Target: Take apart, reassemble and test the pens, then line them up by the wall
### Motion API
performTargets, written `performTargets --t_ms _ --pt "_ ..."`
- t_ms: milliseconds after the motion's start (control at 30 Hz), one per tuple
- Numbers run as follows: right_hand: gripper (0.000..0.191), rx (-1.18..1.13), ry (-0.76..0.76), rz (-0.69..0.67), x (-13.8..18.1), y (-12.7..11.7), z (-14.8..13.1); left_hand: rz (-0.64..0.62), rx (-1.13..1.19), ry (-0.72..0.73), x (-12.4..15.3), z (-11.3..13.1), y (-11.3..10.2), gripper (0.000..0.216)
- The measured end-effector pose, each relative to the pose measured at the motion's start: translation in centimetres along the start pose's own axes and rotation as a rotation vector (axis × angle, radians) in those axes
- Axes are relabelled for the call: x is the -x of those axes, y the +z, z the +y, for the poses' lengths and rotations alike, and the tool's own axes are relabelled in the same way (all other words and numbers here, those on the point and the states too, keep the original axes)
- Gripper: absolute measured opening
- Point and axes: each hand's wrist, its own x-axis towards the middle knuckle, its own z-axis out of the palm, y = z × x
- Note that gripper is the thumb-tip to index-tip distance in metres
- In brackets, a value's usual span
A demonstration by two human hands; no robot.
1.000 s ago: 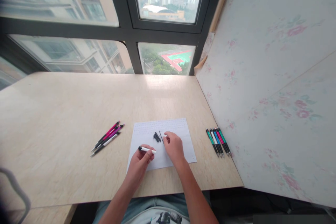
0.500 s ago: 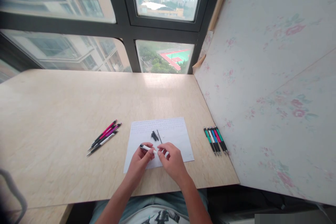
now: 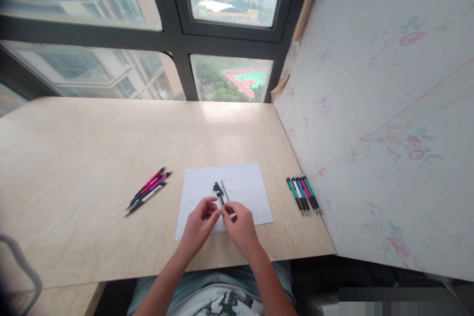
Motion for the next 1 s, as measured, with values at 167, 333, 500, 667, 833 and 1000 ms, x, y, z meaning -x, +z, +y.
performTargets --t_ms 167,333,500,667,833,1000 --pt "0.028 -0.093 0.138 0.142 -0.3 -0.9 1.7 0.049 -0.024 0.021 0.1 -0.1 -0.9 0.02" --pt "0.025 0.188 0.113 0.228 -0.7 -2.4 2.5 0.046 -0.11 0.043 0.2 -0.8 -1.1 0.017" --pt "0.018 0.514 0.07 0.224 -1.1 -3.0 2.2 0.014 -0.205 0.102 0.3 -1.7 -0.9 0.015" --pt "0.017 0.659 0.027 0.224 -1.8 -2.5 1.8 -0.004 -0.237 0.142 0.5 -1.9 -0.9 0.016" --pt "0.017 0.585 -0.034 0.258 -1.5 -2.3 1.9 -0.03 -0.3 0.175 0.5 -2.0 -0.9 0.016" --pt "0.034 0.411 -0.135 0.27 0.3 -2.0 2.5 -0.066 -0.393 0.22 0.6 -2.0 -1.0 0.017"
